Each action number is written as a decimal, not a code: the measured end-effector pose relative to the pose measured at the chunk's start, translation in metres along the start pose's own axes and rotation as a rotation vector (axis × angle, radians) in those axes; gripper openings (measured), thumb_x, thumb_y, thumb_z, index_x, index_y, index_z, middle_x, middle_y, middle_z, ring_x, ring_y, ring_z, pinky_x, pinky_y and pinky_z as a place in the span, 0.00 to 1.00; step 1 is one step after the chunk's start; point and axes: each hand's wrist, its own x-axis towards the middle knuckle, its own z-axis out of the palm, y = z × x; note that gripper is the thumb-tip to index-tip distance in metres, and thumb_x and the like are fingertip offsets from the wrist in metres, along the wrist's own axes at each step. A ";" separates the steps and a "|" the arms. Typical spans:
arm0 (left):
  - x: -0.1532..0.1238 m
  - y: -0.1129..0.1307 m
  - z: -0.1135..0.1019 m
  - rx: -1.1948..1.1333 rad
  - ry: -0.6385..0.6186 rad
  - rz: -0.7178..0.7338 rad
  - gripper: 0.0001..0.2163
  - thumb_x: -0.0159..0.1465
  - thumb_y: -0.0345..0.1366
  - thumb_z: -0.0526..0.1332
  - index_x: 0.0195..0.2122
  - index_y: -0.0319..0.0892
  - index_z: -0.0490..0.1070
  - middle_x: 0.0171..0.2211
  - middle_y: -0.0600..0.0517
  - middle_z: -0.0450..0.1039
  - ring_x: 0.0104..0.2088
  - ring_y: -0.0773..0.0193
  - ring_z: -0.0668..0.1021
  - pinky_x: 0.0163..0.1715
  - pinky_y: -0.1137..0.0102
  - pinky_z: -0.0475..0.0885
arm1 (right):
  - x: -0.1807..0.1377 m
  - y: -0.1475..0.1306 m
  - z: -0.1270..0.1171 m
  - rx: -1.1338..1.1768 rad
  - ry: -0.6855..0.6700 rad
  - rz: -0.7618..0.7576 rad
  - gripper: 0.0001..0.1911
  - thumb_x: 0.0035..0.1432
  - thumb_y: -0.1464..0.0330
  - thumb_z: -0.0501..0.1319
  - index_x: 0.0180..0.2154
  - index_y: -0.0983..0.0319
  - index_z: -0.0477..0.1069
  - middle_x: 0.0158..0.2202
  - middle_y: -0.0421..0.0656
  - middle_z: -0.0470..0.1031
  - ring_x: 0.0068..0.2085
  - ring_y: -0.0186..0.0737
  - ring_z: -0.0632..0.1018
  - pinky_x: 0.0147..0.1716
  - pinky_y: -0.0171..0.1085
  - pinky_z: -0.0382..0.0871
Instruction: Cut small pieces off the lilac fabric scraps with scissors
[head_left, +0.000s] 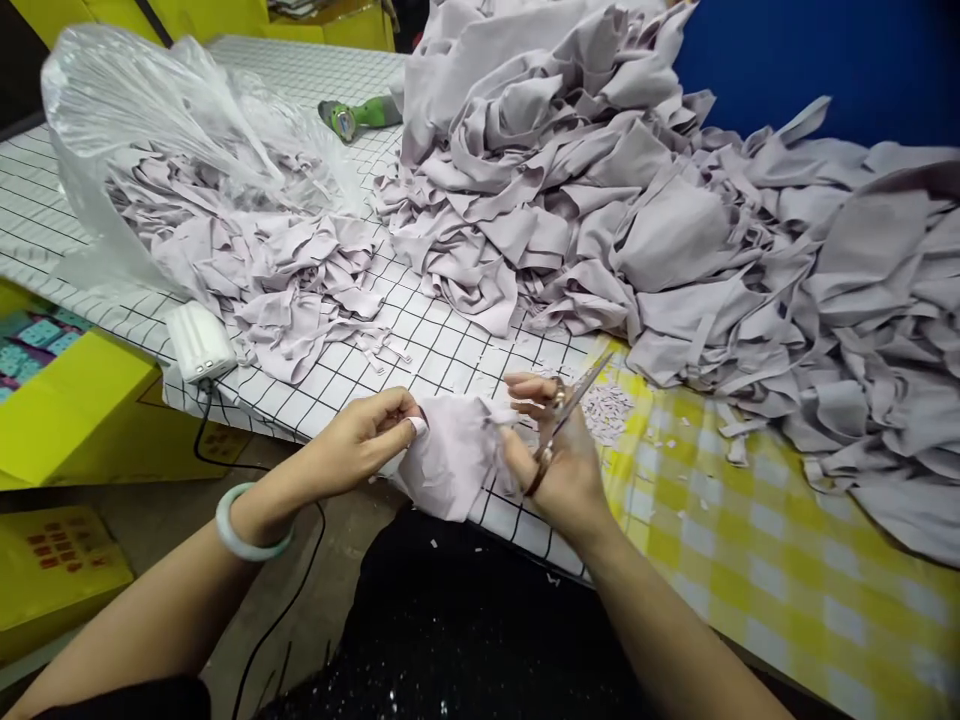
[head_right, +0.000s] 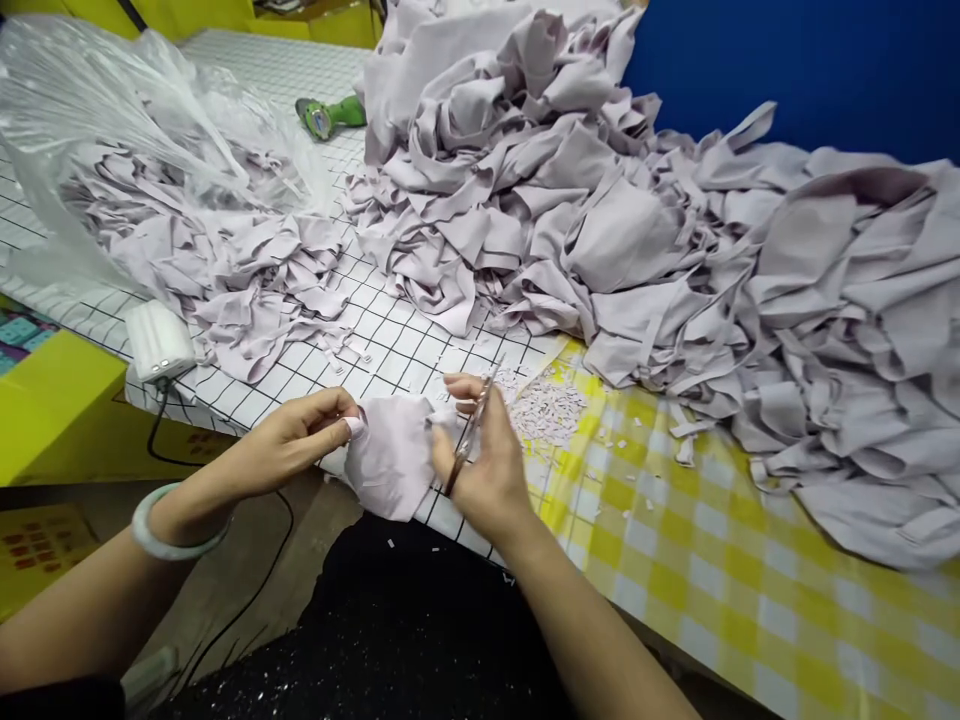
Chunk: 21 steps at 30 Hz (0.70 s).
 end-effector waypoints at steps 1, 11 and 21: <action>0.000 0.009 -0.003 -0.076 0.010 -0.015 0.09 0.68 0.39 0.57 0.33 0.41 0.68 0.25 0.56 0.63 0.24 0.69 0.64 0.24 0.74 0.61 | -0.003 -0.003 0.010 -0.006 -0.061 -0.030 0.23 0.51 0.72 0.67 0.49 0.54 0.65 0.57 0.46 0.70 0.57 0.48 0.73 0.54 0.47 0.70; -0.010 0.027 -0.026 -0.362 -0.051 -0.122 0.10 0.61 0.42 0.61 0.31 0.40 0.73 0.21 0.56 0.62 0.20 0.71 0.61 0.19 0.74 0.56 | 0.030 -0.009 0.041 0.233 -0.066 0.142 0.08 0.51 0.65 0.66 0.33 0.58 0.69 0.30 0.37 0.72 0.30 0.35 0.72 0.32 0.35 0.69; -0.012 0.019 -0.013 0.825 0.484 0.511 0.08 0.66 0.30 0.57 0.35 0.41 0.77 0.22 0.51 0.70 0.23 0.65 0.68 0.25 0.68 0.61 | 0.055 -0.026 0.020 0.124 -0.354 -0.228 0.18 0.54 0.72 0.64 0.48 0.56 0.71 0.56 0.45 0.73 0.62 0.46 0.70 0.63 0.47 0.60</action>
